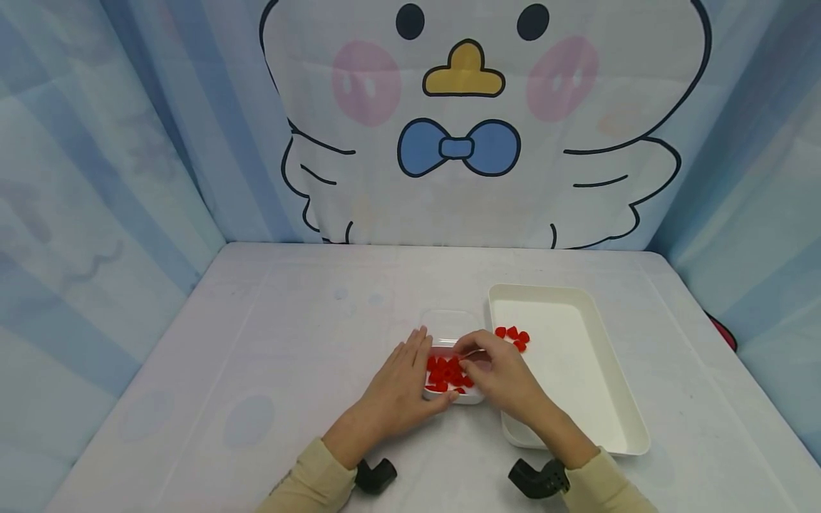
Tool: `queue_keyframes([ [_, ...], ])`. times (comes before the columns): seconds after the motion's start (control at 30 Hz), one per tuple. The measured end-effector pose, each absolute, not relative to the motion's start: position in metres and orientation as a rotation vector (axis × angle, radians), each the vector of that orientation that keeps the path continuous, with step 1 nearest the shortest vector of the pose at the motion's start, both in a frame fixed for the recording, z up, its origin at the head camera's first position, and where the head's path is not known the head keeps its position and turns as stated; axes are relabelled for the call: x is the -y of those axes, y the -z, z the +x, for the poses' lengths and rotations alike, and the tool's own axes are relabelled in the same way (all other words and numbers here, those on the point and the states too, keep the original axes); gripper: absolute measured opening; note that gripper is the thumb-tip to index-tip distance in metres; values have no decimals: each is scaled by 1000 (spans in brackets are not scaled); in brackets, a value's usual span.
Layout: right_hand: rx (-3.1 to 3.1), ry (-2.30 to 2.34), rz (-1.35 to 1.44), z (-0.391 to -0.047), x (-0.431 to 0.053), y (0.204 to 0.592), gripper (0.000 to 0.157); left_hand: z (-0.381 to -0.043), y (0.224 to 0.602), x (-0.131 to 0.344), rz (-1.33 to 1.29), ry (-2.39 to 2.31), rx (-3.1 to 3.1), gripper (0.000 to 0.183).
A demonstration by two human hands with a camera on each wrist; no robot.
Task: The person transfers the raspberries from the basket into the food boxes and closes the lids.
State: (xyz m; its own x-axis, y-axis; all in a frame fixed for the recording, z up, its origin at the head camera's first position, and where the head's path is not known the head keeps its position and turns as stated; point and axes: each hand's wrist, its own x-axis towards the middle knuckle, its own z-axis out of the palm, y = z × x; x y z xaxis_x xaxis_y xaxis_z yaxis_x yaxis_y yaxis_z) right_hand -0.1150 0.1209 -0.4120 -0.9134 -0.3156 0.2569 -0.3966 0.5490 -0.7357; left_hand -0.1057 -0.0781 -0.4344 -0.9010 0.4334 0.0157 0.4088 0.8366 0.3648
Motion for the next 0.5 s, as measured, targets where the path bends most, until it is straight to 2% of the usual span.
queue_keyframes([
  [0.5, 2665, -1270, 584, -124, -137, 400, 23, -106, 435, 77, 663, -564, -2942, 93],
])
